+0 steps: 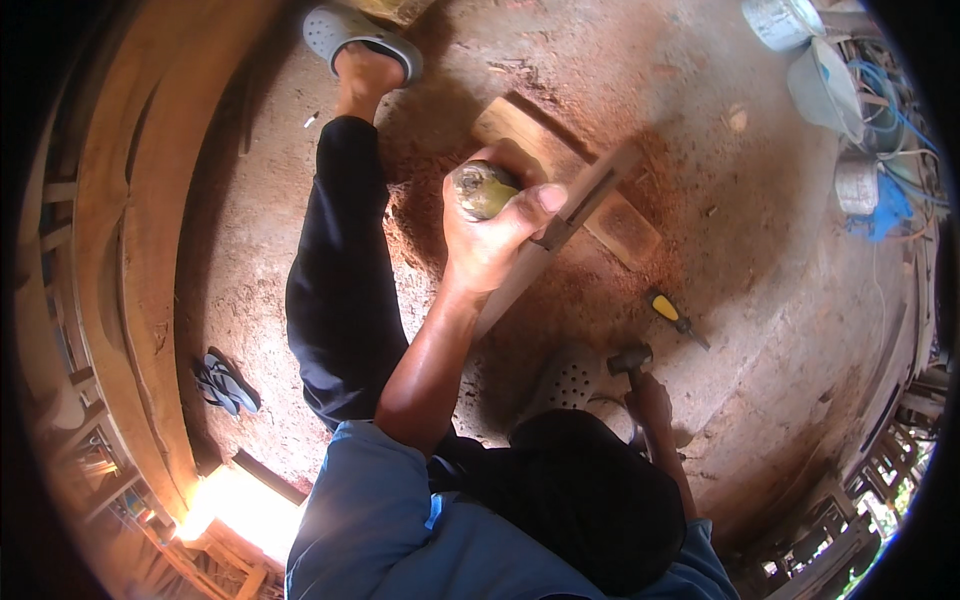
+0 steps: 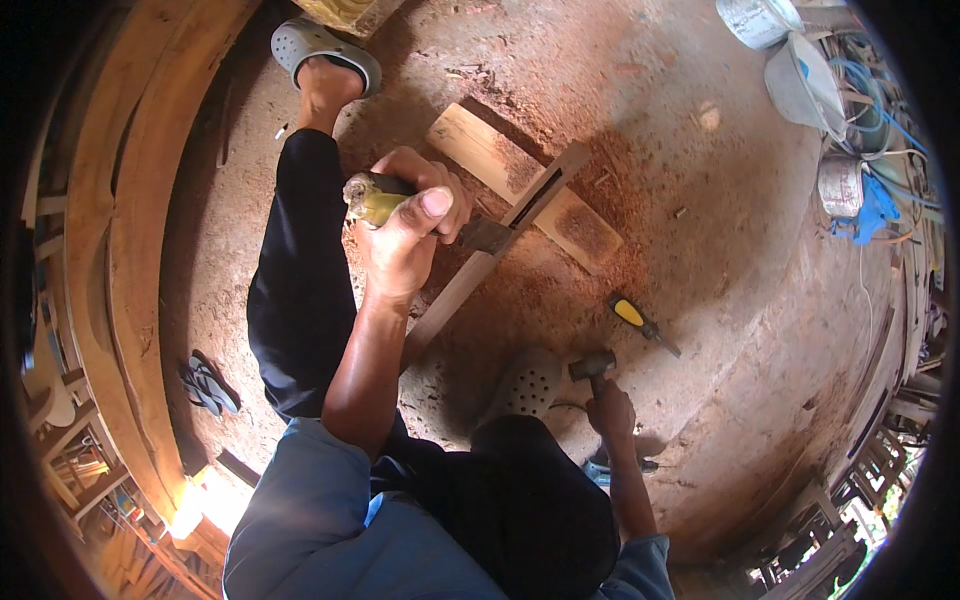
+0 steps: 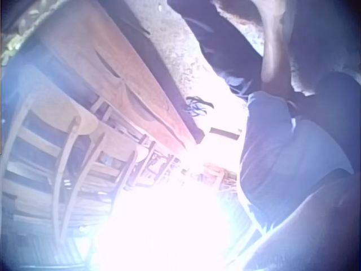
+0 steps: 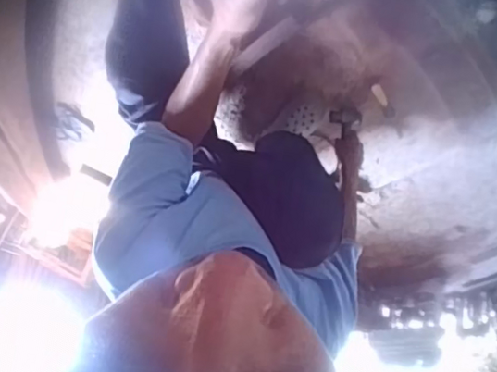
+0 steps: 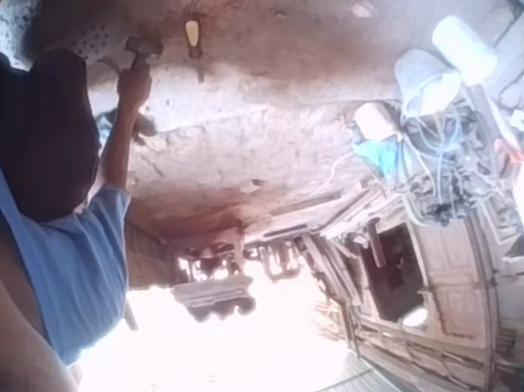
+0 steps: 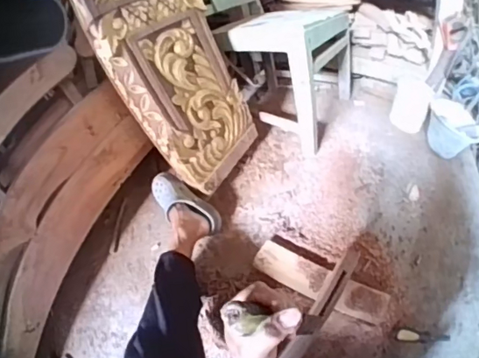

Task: The person sits on the floor and uses a chisel and hammer to carve a groove into a piece of wood. They repeatedly strike the chisel to remove wood shavings and occasionally scrape the groove with a chisel.

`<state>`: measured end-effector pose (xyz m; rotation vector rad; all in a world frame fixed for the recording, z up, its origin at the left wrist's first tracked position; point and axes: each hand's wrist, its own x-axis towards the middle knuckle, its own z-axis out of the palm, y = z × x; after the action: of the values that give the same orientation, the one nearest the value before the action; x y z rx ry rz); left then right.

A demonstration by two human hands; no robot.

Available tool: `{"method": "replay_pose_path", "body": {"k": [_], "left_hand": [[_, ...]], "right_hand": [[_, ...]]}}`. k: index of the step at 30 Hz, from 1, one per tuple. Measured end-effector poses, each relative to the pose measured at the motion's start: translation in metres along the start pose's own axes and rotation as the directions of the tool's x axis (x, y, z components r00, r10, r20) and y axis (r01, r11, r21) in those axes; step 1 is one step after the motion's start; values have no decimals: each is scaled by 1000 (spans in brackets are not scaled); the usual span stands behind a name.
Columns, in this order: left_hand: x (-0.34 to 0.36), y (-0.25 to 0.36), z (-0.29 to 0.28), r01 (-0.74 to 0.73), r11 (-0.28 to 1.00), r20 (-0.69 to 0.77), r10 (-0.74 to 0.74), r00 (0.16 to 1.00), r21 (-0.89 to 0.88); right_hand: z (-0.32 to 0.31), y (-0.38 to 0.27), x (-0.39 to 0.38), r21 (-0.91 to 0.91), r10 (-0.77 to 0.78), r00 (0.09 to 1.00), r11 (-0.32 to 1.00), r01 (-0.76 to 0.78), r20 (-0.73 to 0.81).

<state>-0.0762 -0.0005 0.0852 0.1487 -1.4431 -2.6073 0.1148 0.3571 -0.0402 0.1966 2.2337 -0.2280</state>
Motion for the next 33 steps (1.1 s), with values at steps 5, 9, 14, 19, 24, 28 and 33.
{"method": "replay_pose_path", "body": {"k": [5,9,14,19,24,28,33], "left_hand": [[1,-2,3,-14,996,12,13,1000,85],[4,-2,4,-32,990,31,28,999,135],[2,-2,6,-23,983,11,21,1000,180],[1,-3,6,-69,969,3,70,998,235],[3,0,6,-49,989,46,43,998,141],[0,4,10,-11,976,91,-9,996,218],[-1,8,17,12,963,134,-50,990,268]], "right_hand": [[-2,-2,-1,28,43,999,999,-43,0],[1,0,1,22,54,999,998,-54,1],[4,5,3,29,70,998,997,-70,6],[9,10,6,2,14,1000,1000,-14,-12],[15,14,10,-4,24,1000,1000,-24,0],[12,11,8,-3,27,1000,1000,-27,-6],[2,3,4,18,105,994,994,-106,30]]}}
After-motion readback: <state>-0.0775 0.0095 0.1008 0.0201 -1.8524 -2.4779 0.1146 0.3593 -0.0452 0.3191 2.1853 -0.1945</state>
